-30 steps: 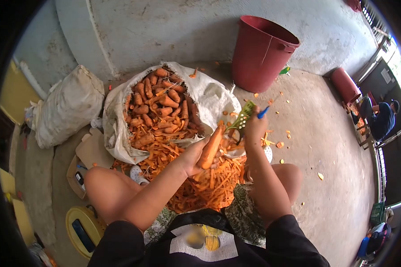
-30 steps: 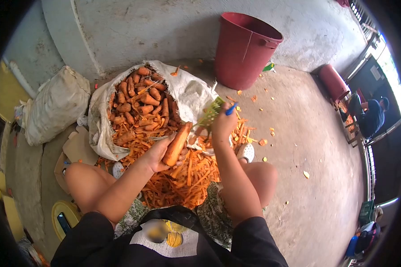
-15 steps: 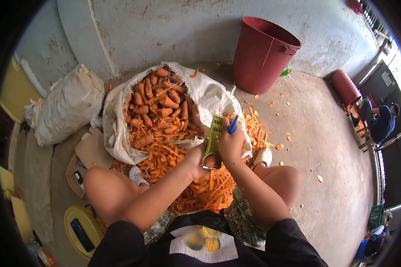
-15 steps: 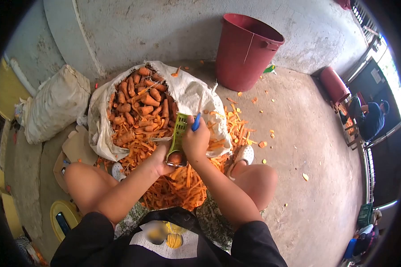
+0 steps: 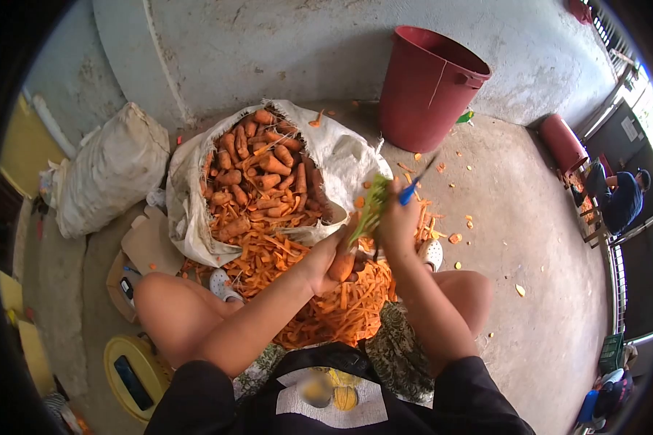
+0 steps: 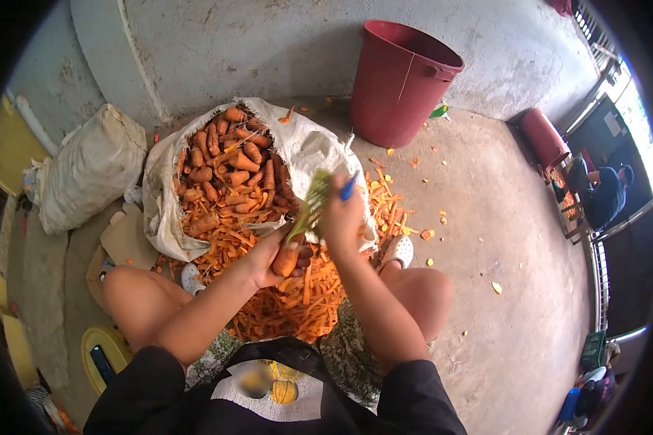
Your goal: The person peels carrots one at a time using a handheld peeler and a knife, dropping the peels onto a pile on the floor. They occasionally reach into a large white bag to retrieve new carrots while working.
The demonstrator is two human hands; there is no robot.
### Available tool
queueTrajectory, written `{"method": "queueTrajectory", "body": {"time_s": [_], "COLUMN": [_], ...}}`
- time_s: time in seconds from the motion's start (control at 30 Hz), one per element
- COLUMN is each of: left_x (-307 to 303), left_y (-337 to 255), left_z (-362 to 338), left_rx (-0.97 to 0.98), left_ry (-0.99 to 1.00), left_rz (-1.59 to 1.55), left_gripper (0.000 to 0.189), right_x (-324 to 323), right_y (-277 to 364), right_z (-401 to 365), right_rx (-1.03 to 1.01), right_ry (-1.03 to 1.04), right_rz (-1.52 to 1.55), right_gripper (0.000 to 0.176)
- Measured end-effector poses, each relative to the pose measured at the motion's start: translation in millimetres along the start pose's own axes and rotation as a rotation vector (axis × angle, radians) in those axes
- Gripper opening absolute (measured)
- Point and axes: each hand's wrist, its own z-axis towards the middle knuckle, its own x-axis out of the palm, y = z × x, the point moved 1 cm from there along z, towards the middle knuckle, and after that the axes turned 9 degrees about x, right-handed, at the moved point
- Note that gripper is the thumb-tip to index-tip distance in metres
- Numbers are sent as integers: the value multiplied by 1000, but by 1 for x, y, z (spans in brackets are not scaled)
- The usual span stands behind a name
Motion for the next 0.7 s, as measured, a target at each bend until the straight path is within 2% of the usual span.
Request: {"method": "queueTrajectory", "body": {"time_s": [0.07,0.1,0.13,0.2,0.23,0.27,0.3,0.33,0.4,0.43,0.5,0.53,0.6,0.67,0.7], "left_x": [-7,17,17,14,9,3,0,18,21,27,40,43,47,17,6], "left_y": [2,-5,-3,0,1,1,2,5,8,5,-4,-8,-14,-8,-4], "left_z": [6,-3,-2,2,2,2,1,-9,-13,-15,-18,-19,-20,-9,-4], "left_rx": [56,95,94,123,124,68,11,-50,-48,-49,28,28,124,90,94], "left_ry": [8,-221,-220,-182,-182,-82,19,-46,93,90,-179,-179,-266,-195,-121], "left_rz": [-54,76,75,16,15,148,280,241,255,258,323,323,172,96,65], "left_gripper": [34,32,32,29,29,28,28,30,34,34,36,36,37,34,32], "right_x": [10,13,12,14,14,12,6,-3,-28,-34,-42,-38,-19,1,8], "right_y": [6,6,5,1,-3,-4,-3,-3,-17,-12,-3,0,2,15,6], "right_z": [-31,-38,-37,-31,-26,-16,1,20,60,63,63,56,26,-16,-27], "right_rx": [-31,-136,-136,-216,-208,-208,-187,-166,-88,-86,15,15,-79,-10,-83], "right_ry": [67,42,41,-49,-52,-52,-146,-239,-416,-416,-373,-372,-166,47,54], "right_rz": [-120,-168,-169,-356,-319,-319,-269,-220,-214,-210,-68,-69,-122,-64,-94], "right_gripper": [29,25,25,24,25,25,26,27,28,28,29,29,29,25,23]}}
